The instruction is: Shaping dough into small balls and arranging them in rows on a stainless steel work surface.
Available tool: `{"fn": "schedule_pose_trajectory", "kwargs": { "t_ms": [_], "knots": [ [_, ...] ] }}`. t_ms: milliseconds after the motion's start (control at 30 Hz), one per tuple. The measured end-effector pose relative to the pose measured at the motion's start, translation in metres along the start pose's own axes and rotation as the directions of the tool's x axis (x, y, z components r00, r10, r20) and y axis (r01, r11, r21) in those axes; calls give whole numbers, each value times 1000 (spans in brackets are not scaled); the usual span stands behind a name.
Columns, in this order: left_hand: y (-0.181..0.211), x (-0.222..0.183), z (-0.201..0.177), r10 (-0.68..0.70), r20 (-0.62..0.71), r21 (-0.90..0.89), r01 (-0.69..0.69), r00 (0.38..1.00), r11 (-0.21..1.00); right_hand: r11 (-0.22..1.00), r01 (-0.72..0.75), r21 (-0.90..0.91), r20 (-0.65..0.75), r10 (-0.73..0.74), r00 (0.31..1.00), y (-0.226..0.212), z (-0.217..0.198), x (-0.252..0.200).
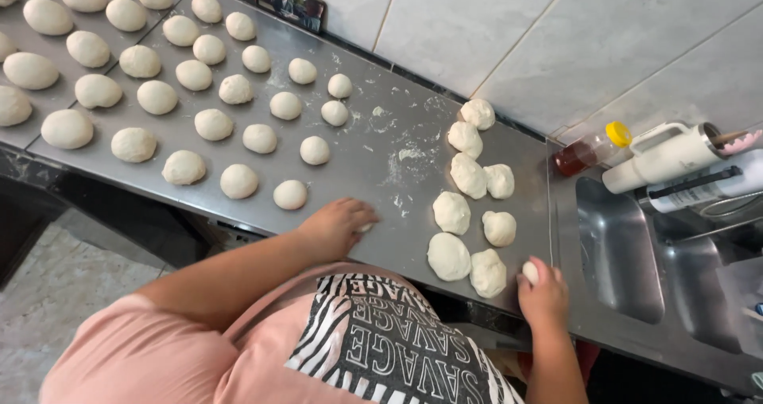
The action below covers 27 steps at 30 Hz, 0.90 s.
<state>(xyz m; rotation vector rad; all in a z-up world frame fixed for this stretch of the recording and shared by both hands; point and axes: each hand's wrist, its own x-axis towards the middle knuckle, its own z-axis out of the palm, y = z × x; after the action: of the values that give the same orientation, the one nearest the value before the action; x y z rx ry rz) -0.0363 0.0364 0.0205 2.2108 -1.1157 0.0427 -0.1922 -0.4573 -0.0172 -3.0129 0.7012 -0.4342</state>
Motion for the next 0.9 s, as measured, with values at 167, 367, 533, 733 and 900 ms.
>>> {"fn": "schedule_pose_trajectory", "kwargs": {
  "t_ms": [167, 367, 533, 733, 900],
  "knots": [
    [-34, 19, 9, -38, -54, 265, 51, 998, 963, 993, -89, -78, -126, 79, 989, 21, 12, 25],
    [-41, 81, 37, -160, -98, 210, 177, 982, 961, 991, -127, 28, -180, 130, 975, 15, 68, 109],
    [-25, 38, 23, 25, 55, 109, -31, 998, 994, 976, -165, 144, 171, 139, 975, -13, 36, 72],
    [-20, -22, -3, 81, -100, -116, -93, 992, 989, 938, -325, 121, 380, 259, 888, -22, -58, 3],
    [-38, 27, 21, -126, -159, 257, 164, 979, 952, 972, -198, -125, -35, 195, 980, 29, 13, 51]
  ]
}}
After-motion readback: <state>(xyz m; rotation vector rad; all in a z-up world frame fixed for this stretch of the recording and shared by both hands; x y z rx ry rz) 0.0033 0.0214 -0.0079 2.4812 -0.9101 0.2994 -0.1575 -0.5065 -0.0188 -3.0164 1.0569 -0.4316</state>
